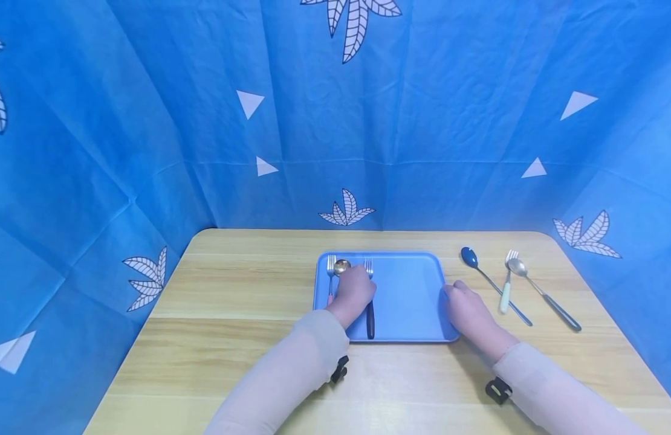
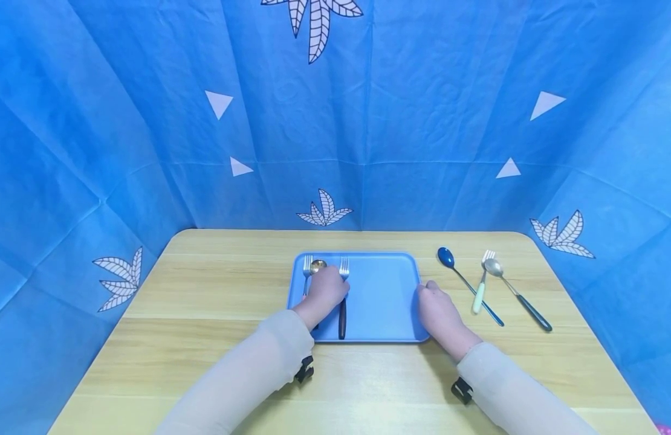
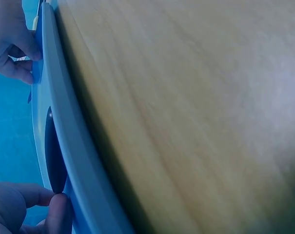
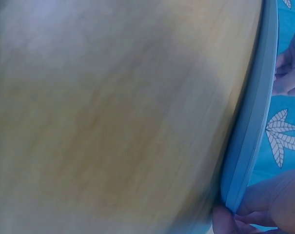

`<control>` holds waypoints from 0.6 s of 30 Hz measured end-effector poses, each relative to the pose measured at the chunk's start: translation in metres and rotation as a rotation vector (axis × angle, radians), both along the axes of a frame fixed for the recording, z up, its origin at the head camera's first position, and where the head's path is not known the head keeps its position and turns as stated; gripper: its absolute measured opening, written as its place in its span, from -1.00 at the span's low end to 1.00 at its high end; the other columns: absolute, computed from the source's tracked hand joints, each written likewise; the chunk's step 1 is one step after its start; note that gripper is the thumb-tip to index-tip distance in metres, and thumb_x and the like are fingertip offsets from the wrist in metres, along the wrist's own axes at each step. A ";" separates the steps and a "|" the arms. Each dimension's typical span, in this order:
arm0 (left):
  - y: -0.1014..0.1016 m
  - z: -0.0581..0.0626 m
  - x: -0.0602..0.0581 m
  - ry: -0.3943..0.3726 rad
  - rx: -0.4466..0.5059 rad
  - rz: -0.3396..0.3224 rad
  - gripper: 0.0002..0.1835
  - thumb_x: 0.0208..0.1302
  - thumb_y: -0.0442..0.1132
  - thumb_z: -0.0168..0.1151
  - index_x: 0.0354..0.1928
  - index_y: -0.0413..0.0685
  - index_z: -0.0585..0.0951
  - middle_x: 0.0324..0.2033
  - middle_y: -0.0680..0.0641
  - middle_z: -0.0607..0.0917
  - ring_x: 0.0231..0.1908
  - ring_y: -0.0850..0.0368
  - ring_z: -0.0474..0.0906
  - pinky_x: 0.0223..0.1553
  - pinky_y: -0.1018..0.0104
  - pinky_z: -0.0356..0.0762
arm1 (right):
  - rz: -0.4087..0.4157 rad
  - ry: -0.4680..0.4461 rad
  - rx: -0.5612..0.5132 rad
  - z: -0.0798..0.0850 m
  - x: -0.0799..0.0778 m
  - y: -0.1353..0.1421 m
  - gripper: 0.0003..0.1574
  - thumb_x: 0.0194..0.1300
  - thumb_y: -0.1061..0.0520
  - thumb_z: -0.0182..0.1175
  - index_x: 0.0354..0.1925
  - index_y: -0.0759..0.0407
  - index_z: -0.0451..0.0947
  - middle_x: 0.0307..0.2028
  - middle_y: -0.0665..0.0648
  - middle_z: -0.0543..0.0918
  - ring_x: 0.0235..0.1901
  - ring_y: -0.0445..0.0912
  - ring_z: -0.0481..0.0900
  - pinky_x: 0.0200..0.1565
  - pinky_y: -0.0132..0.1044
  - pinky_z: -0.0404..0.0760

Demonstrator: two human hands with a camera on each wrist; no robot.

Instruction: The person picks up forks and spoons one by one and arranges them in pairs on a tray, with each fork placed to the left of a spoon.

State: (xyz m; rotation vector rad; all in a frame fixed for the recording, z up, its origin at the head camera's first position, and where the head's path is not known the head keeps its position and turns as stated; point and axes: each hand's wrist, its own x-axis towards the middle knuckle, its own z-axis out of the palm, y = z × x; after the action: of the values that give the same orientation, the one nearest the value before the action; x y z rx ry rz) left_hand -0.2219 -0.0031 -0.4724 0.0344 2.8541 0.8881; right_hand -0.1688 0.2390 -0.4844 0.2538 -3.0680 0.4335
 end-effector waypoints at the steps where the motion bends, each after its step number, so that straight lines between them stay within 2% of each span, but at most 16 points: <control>1: 0.000 0.000 0.000 0.002 0.000 -0.001 -0.71 0.37 -0.27 0.19 -0.57 -0.05 0.50 -0.72 0.03 0.38 -0.73 0.19 0.35 -0.69 0.36 0.28 | 0.004 0.008 -0.001 0.000 0.000 0.000 -0.75 0.31 0.43 0.02 -0.10 0.51 0.55 -0.39 0.27 0.48 -0.49 0.07 0.56 -0.39 -0.08 0.67; 8: -0.001 -0.001 0.003 0.016 0.005 -0.019 -0.69 0.34 -0.30 0.18 -0.61 -0.03 0.46 -0.71 0.02 0.37 -0.72 0.17 0.34 -0.67 0.32 0.29 | 0.012 0.049 0.002 -0.002 -0.003 0.001 -0.81 0.27 0.44 0.04 -0.19 0.48 0.55 -0.45 0.22 0.45 -0.55 0.03 0.51 -0.47 -0.12 0.62; 18: 0.000 -0.001 0.000 -0.010 0.008 0.000 -0.68 0.33 -0.31 0.20 -0.63 -0.03 0.48 -0.71 0.02 0.40 -0.70 0.17 0.37 -0.66 0.33 0.32 | 0.010 0.014 -0.002 0.000 -0.001 0.001 -0.76 0.28 0.44 0.01 -0.13 0.50 0.55 -0.42 0.25 0.46 -0.52 0.05 0.53 -0.43 -0.08 0.65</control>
State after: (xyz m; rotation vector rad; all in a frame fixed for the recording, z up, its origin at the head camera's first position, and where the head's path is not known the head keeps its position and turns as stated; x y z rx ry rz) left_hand -0.2218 -0.0028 -0.4739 0.0312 2.8414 0.8972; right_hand -0.1699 0.2399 -0.4843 0.2709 -3.0533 0.4329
